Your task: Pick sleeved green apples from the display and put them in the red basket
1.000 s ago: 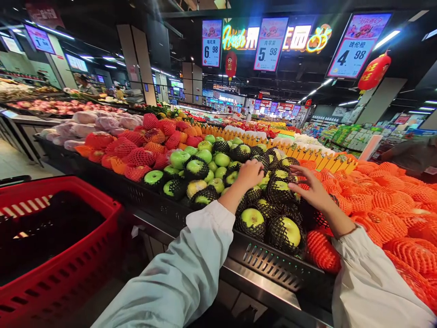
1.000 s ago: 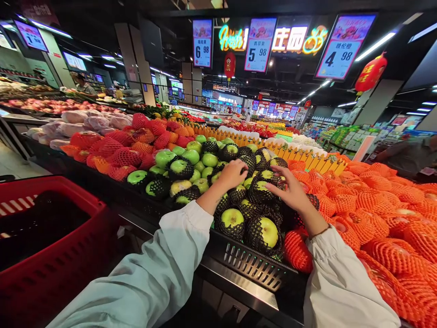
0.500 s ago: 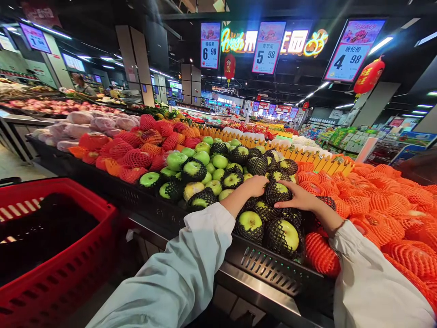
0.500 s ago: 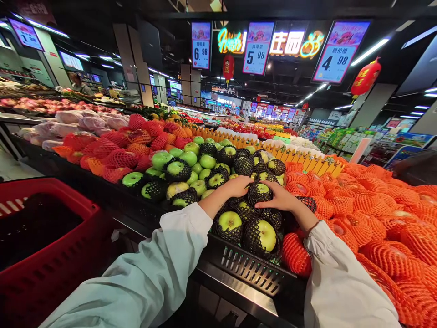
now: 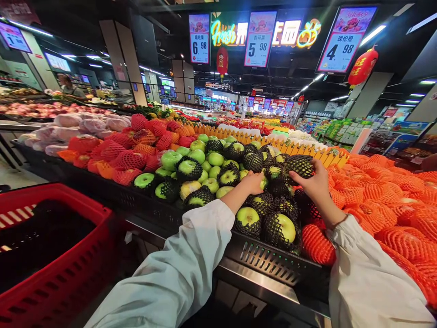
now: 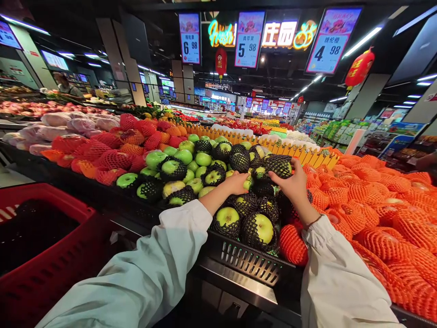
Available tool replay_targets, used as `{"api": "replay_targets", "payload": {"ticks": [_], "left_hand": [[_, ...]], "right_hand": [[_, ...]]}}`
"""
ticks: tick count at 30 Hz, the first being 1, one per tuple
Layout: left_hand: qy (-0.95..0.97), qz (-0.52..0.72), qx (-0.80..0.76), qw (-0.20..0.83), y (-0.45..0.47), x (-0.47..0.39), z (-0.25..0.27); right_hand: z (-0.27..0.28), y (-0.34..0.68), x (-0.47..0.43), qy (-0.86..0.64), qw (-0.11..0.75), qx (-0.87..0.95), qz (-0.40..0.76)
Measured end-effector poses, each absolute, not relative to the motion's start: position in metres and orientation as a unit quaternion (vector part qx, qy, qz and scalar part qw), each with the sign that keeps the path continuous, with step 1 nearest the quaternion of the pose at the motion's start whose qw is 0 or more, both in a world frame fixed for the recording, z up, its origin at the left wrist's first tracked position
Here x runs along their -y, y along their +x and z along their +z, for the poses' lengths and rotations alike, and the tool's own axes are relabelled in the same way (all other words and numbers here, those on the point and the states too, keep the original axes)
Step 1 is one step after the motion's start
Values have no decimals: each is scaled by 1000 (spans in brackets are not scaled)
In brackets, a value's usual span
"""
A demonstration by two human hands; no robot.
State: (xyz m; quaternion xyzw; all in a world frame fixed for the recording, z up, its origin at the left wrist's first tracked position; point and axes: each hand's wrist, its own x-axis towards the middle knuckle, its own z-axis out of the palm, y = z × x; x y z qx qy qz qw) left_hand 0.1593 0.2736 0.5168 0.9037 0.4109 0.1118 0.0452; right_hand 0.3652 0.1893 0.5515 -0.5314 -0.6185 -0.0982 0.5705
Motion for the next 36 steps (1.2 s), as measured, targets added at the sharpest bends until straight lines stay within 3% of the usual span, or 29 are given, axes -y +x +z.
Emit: {"api": "replay_targets", "payload": {"ticks": [4, 10, 17, 22, 27, 36], "left_hand": [[891, 108, -438, 39, 165, -269, 517], [889, 144, -435, -13, 164, -261, 525], [887, 143, -439, 24, 167, -255, 523], [884, 170, -433, 53, 165, -260, 520], [883, 216, -406, 92, 155, -270, 523], [765, 360, -427, 321, 149, -274, 533]], "right_hand": [[552, 365, -188, -538, 555, 626, -104], [554, 359, -181, -491, 414, 760, -99], [550, 358, -181, -446, 286, 848, -28], [548, 359, -184, -457, 276, 843, 70], [549, 359, -181, -486, 292, 823, 37], [548, 365, -185, -530, 291, 795, 45]]}}
